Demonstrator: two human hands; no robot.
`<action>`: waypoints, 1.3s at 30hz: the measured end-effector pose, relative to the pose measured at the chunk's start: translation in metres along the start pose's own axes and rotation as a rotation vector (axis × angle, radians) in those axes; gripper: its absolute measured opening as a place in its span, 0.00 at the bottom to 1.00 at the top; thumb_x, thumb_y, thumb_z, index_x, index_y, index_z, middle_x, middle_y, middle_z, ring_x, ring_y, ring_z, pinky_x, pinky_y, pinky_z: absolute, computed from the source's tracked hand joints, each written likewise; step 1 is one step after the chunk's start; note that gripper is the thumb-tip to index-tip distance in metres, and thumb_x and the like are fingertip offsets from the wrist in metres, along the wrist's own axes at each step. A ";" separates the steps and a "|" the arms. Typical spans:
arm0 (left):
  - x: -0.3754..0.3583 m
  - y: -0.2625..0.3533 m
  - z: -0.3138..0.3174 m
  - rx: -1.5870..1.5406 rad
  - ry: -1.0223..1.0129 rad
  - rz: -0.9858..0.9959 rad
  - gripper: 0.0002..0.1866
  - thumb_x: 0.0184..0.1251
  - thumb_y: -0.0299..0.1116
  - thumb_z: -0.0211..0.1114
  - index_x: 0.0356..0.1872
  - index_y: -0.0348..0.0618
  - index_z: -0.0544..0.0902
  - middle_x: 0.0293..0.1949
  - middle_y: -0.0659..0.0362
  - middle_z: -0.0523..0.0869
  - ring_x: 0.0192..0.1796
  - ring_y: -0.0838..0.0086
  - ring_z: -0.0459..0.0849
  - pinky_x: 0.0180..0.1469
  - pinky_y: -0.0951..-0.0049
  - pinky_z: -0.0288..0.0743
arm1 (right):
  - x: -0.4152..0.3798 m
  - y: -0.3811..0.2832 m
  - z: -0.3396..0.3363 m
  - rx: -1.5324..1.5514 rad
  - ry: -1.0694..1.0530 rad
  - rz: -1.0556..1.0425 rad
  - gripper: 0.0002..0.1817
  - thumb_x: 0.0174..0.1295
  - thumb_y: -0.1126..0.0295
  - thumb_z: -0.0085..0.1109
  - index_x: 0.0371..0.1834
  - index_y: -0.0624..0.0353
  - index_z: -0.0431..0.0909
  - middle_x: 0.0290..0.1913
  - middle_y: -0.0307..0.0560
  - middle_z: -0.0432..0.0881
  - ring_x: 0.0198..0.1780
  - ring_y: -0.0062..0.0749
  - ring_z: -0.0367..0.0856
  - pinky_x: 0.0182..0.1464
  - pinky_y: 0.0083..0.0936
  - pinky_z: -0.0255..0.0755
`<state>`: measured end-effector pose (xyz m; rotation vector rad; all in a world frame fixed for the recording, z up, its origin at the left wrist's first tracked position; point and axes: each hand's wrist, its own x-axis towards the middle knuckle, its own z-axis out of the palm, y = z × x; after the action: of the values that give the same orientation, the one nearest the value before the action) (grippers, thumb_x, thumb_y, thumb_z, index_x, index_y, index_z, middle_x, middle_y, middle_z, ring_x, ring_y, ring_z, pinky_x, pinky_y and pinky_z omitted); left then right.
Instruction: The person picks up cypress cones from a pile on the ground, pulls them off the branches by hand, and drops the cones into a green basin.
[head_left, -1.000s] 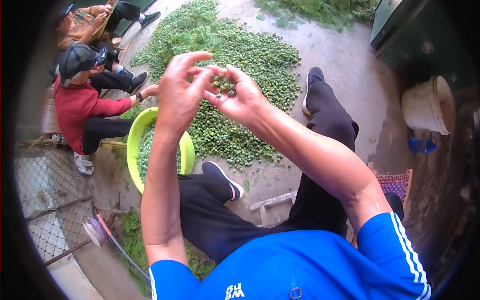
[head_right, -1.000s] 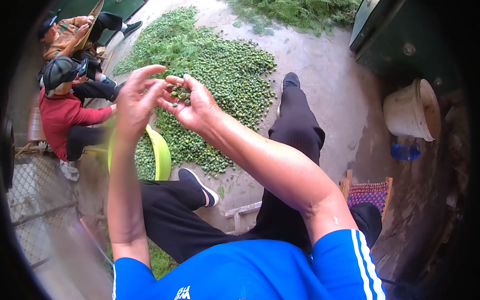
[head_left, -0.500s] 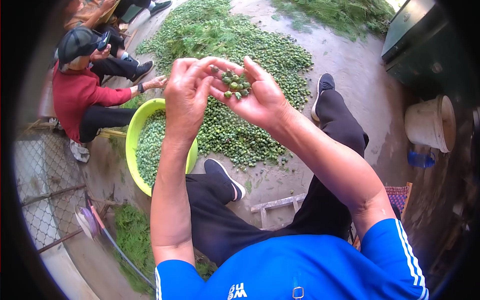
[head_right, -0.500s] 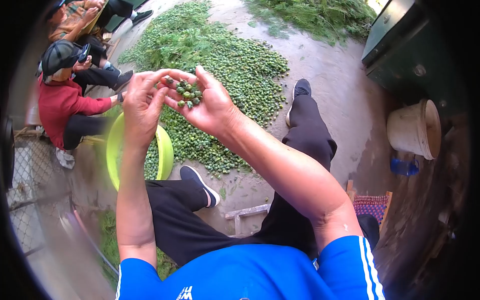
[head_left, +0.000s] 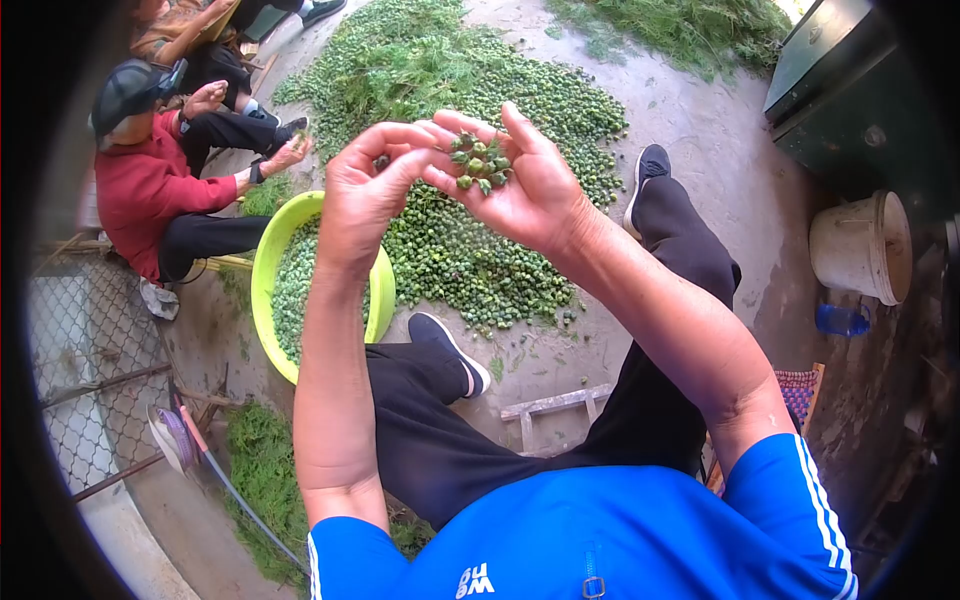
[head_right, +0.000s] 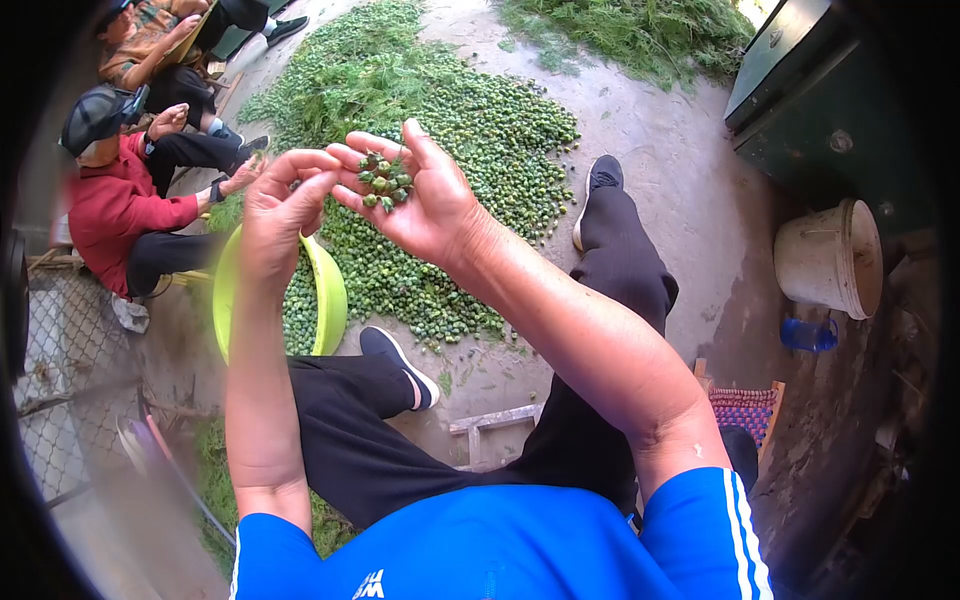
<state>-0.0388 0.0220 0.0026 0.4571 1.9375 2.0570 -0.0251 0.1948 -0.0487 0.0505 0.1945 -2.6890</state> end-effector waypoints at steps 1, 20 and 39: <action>0.000 0.000 0.012 0.184 0.000 0.059 0.09 0.67 0.25 0.63 0.46 0.36 0.81 0.41 0.64 0.81 0.35 0.86 0.77 0.38 0.83 0.72 | 0.000 0.000 -0.001 -0.034 -0.007 0.003 0.34 0.75 0.45 0.28 0.65 0.68 0.64 0.60 0.62 0.74 0.61 0.47 0.74 0.64 0.42 0.71; 0.005 -0.018 0.022 0.395 0.177 0.156 0.06 0.65 0.25 0.66 0.41 0.37 0.85 0.32 0.66 0.82 0.32 0.87 0.78 0.33 0.85 0.71 | -0.002 0.000 -0.001 -0.082 0.059 -0.001 0.35 0.75 0.44 0.33 0.60 0.70 0.69 0.51 0.55 0.74 0.51 0.38 0.76 0.59 0.35 0.74; -0.004 -0.002 0.040 0.720 0.092 0.268 0.12 0.59 0.23 0.67 0.45 0.43 0.86 0.40 0.57 0.87 0.35 0.75 0.86 0.37 0.76 0.79 | 0.002 0.006 -0.008 -0.096 0.022 0.052 0.34 0.73 0.40 0.32 0.52 0.64 0.72 0.50 0.49 0.75 0.51 0.36 0.76 0.57 0.36 0.72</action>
<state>-0.0185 0.0565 0.0023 0.8146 2.7783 1.4570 -0.0241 0.1904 -0.0576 0.0556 0.3241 -2.6247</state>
